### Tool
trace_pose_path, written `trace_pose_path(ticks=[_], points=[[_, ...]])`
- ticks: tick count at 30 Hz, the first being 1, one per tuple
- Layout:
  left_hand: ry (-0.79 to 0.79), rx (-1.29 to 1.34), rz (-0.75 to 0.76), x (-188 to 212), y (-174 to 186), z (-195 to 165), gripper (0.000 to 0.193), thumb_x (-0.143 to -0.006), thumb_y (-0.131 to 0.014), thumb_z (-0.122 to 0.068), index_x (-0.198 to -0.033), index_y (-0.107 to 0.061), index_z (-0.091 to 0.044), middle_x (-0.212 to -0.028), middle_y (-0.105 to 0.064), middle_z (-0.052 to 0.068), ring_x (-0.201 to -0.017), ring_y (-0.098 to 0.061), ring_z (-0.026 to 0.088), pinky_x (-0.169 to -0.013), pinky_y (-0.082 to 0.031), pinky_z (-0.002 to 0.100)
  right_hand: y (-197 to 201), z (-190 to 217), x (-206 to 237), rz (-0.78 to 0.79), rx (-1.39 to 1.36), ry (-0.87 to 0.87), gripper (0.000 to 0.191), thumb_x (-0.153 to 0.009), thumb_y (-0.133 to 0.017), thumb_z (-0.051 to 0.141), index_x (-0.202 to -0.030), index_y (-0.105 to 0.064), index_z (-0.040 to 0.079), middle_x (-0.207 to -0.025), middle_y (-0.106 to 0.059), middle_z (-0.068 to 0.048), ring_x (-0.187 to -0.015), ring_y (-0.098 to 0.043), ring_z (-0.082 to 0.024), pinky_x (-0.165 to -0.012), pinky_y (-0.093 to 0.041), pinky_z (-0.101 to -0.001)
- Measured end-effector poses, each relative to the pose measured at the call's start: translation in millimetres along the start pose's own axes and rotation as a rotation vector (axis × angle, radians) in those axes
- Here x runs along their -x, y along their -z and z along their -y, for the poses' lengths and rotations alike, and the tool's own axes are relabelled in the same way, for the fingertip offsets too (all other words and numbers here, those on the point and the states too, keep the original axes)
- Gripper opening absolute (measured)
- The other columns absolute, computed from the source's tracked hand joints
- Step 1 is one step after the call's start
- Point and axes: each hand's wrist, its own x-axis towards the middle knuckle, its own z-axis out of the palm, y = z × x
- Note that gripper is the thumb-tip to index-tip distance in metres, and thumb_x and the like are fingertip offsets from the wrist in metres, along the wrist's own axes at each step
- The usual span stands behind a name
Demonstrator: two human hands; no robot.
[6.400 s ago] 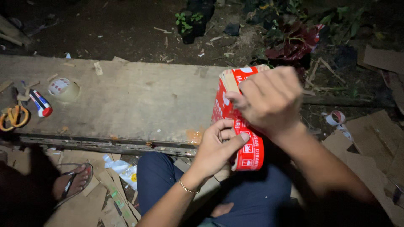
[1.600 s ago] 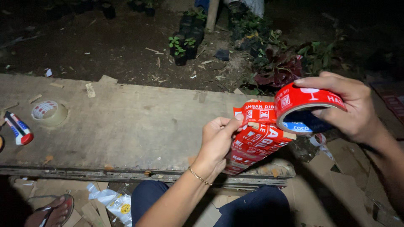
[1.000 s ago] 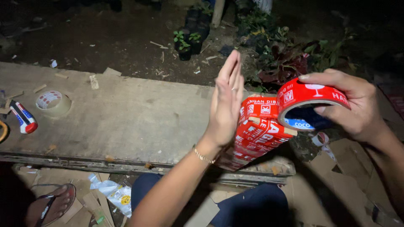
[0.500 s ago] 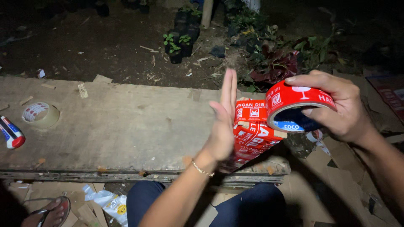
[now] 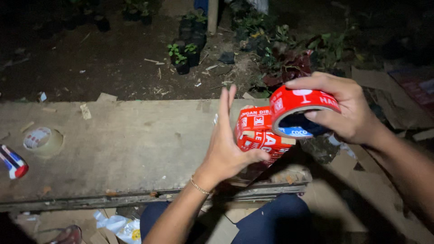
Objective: The person cuts a piece of cardboard with a knife, folds it, and places it on top of a red cylindrical container. They then secure the cardboard to the container using red tape, wrapping it around multiple times. The person continues to tape the assembly while seated at a low wooden table.
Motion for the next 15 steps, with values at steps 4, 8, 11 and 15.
trace_pose_path(ticks=[4,8,11,15], points=[[0.033,0.19,0.192,-38,-1,-18,0.14,-0.071,-0.089,-0.057,-0.166,-0.004,0.002,-0.161,-0.046,0.026,-0.138,-0.062,0.032,-0.114,-0.053,0.038,6,7,2,0.019,-0.114,-0.062,0.054,-0.096,-0.063,0.032,-0.139,-0.062,0.0,-0.117,-0.068,-0.011,-0.107,-0.067,-0.017,-0.096,-0.052,-0.0304],[-0.036,-0.137,0.303,-62,-16,-35,0.125,-0.067,-0.095,-0.05,-0.162,-0.03,-0.002,-0.138,-0.068,0.023,-0.127,-0.07,0.035,-0.11,-0.055,0.042,11,10,5,-0.022,-0.329,-0.164,0.049,-0.105,-0.049,0.032,-0.138,-0.061,-0.003,-0.124,-0.069,-0.009,-0.114,-0.066,-0.015,-0.102,-0.051,-0.0298],[0.037,-0.222,0.369,-68,-18,-40,0.129,-0.061,-0.094,-0.052,-0.158,-0.028,0.0,-0.125,-0.072,0.023,-0.116,-0.07,0.039,-0.102,-0.055,0.045,13,4,4,-0.101,-0.506,-0.378,0.045,-0.104,-0.048,0.028,-0.137,-0.06,0.0,-0.118,-0.072,-0.008,-0.105,-0.068,-0.012,-0.096,-0.054,-0.028],[0.048,-0.296,0.409,-73,-17,-41,0.13,-0.056,-0.096,-0.051,-0.154,-0.03,0.001,-0.118,-0.07,0.027,-0.11,-0.067,0.045,-0.097,-0.053,0.049,17,-4,0,-0.1,-0.694,-0.568,0.036,-0.112,-0.055,0.029,-0.112,-0.066,-0.005,-0.099,-0.07,-0.008,-0.088,-0.065,-0.01,-0.081,-0.054,-0.027]])
